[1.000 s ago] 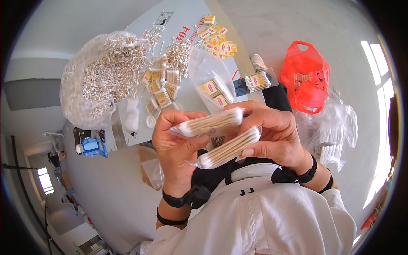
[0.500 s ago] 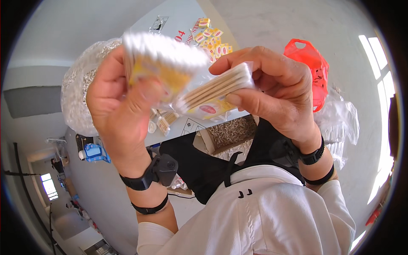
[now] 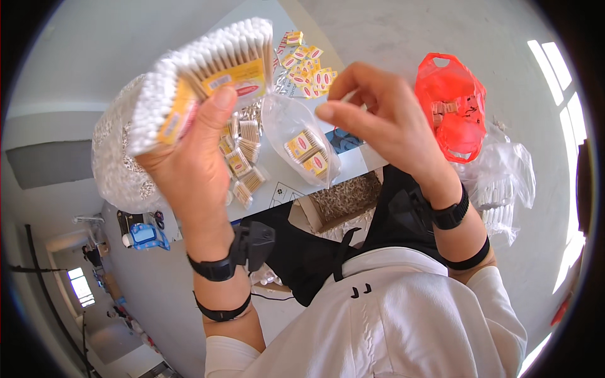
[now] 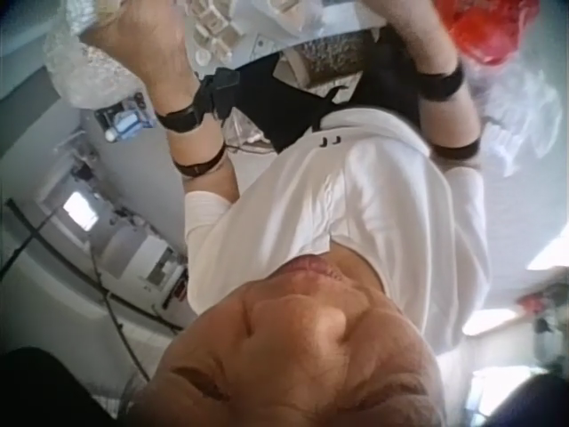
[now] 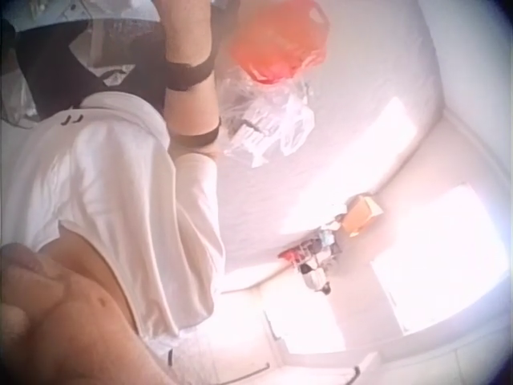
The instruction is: The recorder is packaging bundles of cotton swabs into small plastic bags and applying labels.
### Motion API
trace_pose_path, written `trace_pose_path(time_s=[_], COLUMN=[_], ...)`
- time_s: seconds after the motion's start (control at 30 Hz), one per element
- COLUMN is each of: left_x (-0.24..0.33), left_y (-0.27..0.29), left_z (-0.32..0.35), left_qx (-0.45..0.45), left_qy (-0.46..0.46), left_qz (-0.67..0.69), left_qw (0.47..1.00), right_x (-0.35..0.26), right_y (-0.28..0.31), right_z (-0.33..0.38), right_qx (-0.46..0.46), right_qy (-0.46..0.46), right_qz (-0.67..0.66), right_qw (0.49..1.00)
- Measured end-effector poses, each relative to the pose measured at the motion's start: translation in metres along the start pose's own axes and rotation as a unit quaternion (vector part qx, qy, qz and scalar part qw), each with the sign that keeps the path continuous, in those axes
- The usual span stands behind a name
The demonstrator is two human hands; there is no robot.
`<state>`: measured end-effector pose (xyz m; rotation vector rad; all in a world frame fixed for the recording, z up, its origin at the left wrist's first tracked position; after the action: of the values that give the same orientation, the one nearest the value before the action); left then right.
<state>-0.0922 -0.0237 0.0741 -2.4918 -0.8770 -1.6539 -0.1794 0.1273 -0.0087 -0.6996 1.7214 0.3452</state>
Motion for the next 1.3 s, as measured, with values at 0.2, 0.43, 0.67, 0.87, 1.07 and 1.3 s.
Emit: trace_pose_path(time_s=[0.2,0.43,0.67,0.87,1.07,1.3], left_x=[-0.057,-0.076,-0.071,-0.052,-0.051,-0.023], left_y=[-0.010,0.004,-0.010,0.000,0.001,0.005], left_z=[0.032,0.053,0.057,0.050,0.058,0.049], left_qx=[0.068,0.029,-0.226,-0.243,-0.364,-0.242], left_qy=[0.105,0.114,0.206,0.187,0.183,0.064], left_qz=[0.094,-0.049,-0.285,-0.309,-0.438,-0.365], left_qw=[0.988,0.992,0.908,0.900,0.802,0.897], right_x=[0.038,0.056,0.059,0.047,0.046,0.005], right_y=[-0.012,-0.019,-0.018,-0.018,-0.020,-0.030], right_z=[0.006,0.002,0.008,0.011,0.021,0.050], right_qx=[-0.098,-0.096,-0.071,-0.120,-0.132,-0.074], right_qy=[-0.088,-0.112,-0.085,-0.082,-0.102,0.191], right_qz=[0.298,0.239,0.187,0.192,0.165,0.206], right_qw=[0.945,0.960,0.976,0.970,0.972,0.957])
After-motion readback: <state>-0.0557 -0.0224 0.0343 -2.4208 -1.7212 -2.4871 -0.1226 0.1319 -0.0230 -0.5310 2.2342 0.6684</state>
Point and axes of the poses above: each hand's wrist, its own z-axis away from the middle knuckle, its own y-axis out of the back of the hand, x = y × z, the point moved 4 cm from there along -z, towards the middle knuckle, and after that the axes turned 4 degrees about -x, right-handed, at the moved point
